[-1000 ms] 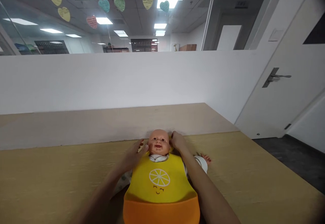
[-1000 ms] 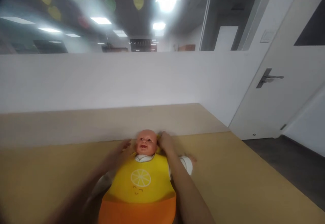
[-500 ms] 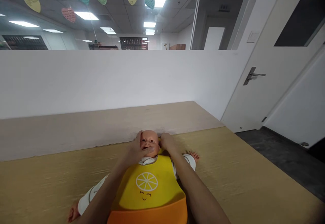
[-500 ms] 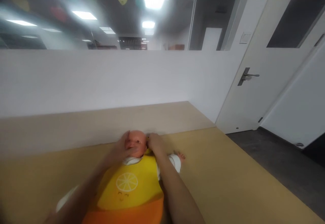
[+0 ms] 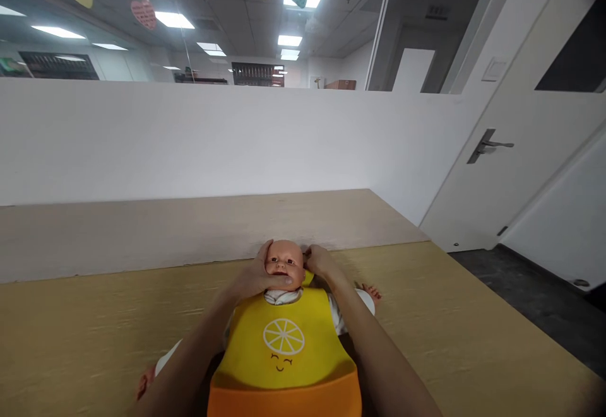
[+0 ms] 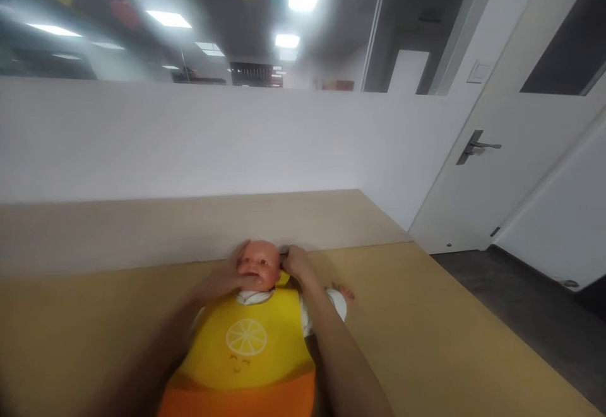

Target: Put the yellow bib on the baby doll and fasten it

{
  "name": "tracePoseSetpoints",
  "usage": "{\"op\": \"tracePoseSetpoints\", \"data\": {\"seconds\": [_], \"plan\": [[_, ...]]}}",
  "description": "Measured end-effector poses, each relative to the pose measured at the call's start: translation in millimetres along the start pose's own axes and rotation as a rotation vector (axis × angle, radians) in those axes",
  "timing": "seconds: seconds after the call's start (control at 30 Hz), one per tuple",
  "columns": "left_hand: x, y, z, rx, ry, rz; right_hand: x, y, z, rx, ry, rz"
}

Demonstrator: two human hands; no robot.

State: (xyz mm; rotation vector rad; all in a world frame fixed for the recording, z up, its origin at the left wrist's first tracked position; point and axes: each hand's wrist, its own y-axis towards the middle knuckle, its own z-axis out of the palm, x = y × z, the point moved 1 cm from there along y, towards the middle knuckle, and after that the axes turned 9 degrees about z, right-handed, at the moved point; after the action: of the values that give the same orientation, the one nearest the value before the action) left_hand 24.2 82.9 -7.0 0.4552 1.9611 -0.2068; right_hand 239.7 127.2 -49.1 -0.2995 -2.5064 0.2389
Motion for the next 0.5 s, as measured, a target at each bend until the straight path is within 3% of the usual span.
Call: {"op": "tracePoseSetpoints", "data": {"seconds": [0.27,0.5], "plan": [[-3,-7,4.9,-0.052,-0.056,0.029,-1,2,-1,0.063,0.103,-0.017],[-23,-13,-1.7,-0.038,-0.203,0.111,4,-1,-7,-0.035,0.207,-0.006]]}}
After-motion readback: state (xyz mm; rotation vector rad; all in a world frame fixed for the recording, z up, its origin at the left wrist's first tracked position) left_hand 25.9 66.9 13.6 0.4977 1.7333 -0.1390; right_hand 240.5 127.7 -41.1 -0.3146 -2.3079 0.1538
